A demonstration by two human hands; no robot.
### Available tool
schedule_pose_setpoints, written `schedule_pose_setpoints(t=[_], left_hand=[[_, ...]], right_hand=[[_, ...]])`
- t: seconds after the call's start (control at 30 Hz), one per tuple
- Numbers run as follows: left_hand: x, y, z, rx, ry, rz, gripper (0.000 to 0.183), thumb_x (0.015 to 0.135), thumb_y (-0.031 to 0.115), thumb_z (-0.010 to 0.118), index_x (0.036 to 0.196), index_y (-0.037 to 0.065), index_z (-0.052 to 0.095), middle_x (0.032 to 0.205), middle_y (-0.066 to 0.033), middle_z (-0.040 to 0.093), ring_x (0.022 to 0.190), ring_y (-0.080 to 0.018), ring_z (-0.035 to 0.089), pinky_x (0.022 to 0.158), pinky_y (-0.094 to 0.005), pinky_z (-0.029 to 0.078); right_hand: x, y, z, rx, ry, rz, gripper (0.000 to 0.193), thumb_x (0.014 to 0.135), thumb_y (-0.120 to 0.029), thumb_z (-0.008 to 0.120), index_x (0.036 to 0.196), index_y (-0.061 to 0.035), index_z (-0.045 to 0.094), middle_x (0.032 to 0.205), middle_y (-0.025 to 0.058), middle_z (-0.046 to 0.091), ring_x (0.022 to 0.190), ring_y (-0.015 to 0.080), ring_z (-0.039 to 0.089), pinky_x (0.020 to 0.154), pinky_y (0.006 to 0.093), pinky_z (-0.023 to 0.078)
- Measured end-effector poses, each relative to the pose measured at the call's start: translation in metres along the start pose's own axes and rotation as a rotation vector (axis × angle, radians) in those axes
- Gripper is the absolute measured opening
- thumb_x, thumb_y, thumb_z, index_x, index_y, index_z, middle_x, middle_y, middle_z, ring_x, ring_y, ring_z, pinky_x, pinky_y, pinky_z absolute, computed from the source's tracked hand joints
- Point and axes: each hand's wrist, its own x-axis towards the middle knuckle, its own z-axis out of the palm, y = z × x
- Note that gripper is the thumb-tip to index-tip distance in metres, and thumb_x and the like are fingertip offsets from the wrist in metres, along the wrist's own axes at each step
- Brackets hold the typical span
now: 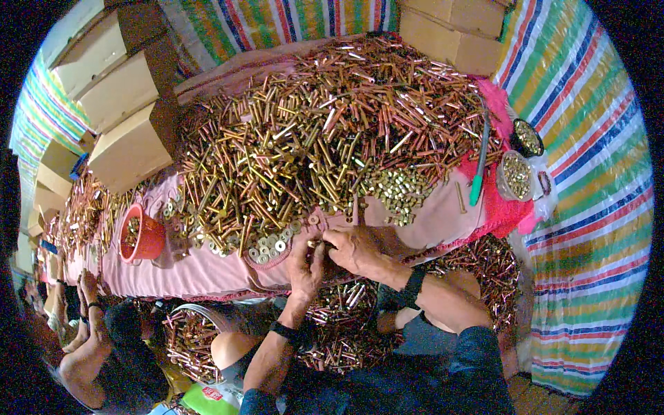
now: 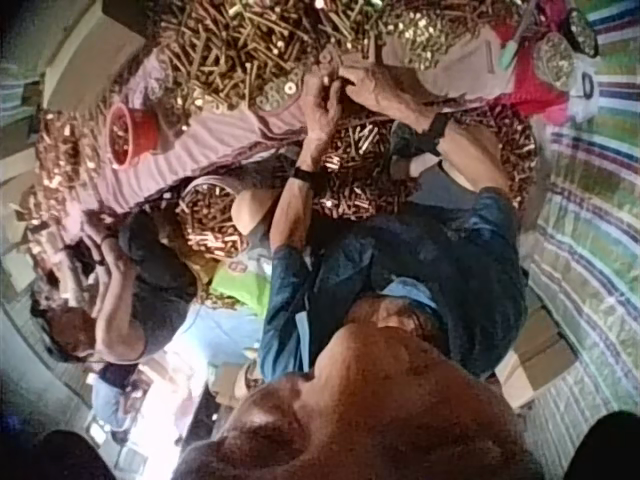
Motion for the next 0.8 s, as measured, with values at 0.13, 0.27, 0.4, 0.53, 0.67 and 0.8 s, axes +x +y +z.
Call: schedule_pose_setpoints(t=[0.13,0.27,0.4,0.53,0.67,0.8], left_hand=[[0.0,-0.007,0.008,-0.06,0.012,-0.074,0.025,0.094,0.007,0.066,0.119,0.003,0.063,0.096,-0.0186,0.071,0.086,-0.0273,0.071,0.078,-0.0355,0.054],[-0.002,-0.013,0.013,-0.047,0.014,-0.047,0.025,0.093,-0.005,0.052,0.115,0.003,0.062,0.096,-0.0133,0.066,0.083,-0.0232,0.061,0.078,-0.0309,0.049],[0.0,-0.016,0.017,0.022,-0.015,0.017,0.035,0.085,-0.003,0.05,0.118,0.004,0.061,0.078,-0.0175,0.063,0.067,-0.0305,0.06,0.066,-0.0339,0.05],[-0.002,-0.017,0.017,0.039,0.029,0.019,0.024,0.09,0.001,0.055,0.114,0.004,0.061,0.08,-0.0194,0.065,0.07,-0.0331,0.064,0.064,-0.0371,0.05],[0.012,0.002,0.022,-0.003,0.048,-0.044,0.005,0.096,0.005,0.057,0.1,0.003,0.058,0.07,-0.0202,0.061,0.061,-0.0398,0.06,0.053,-0.0434,0.045],[0.012,-0.004,0.014,0.042,0.043,-0.014,0.01,0.096,0.005,0.059,0.106,0.003,0.061,0.086,-0.0162,0.062,0.076,-0.0314,0.06,0.07,-0.0374,0.05]], right_hand=[[0.001,-0.005,-0.013,0.293,0.054,0.099,0.019,0.085,-0.012,0.071,0.099,0.0005,0.069,0.079,0.0164,0.068,0.075,0.0251,0.069,0.066,0.0377,0.054],[0.005,-0.002,-0.03,0.762,-0.05,0.606,0.02,0.094,-0.014,0.071,0.102,0.0043,0.068,0.081,0.0101,0.069,0.076,0.0171,0.07,0.069,0.0314,0.061],[0.003,0.005,-0.037,1.188,0.056,0.506,0.021,0.092,-0.007,0.071,0.109,0.0056,0.065,0.095,0.0124,0.069,0.081,0.0202,0.071,0.077,0.0337,0.063],[0.008,0.009,-0.031,1.15,0.057,0.447,0.019,0.094,-0.004,0.067,0.109,0.007,0.064,0.096,0.0121,0.069,0.083,0.0201,0.071,0.077,0.0341,0.063],[0.006,0.022,-0.041,0.653,0.125,0.41,0.017,0.094,-0.001,0.063,0.109,0.0072,0.065,0.095,0.0109,0.069,0.082,0.0175,0.07,0.074,0.0311,0.062],[-0.001,0.035,-0.037,0.412,0.098,0.373,0.017,0.091,0.0,0.062,0.107,0.0054,0.067,0.09,0.0089,0.07,0.079,0.0156,0.07,0.066,0.0276,0.058]])
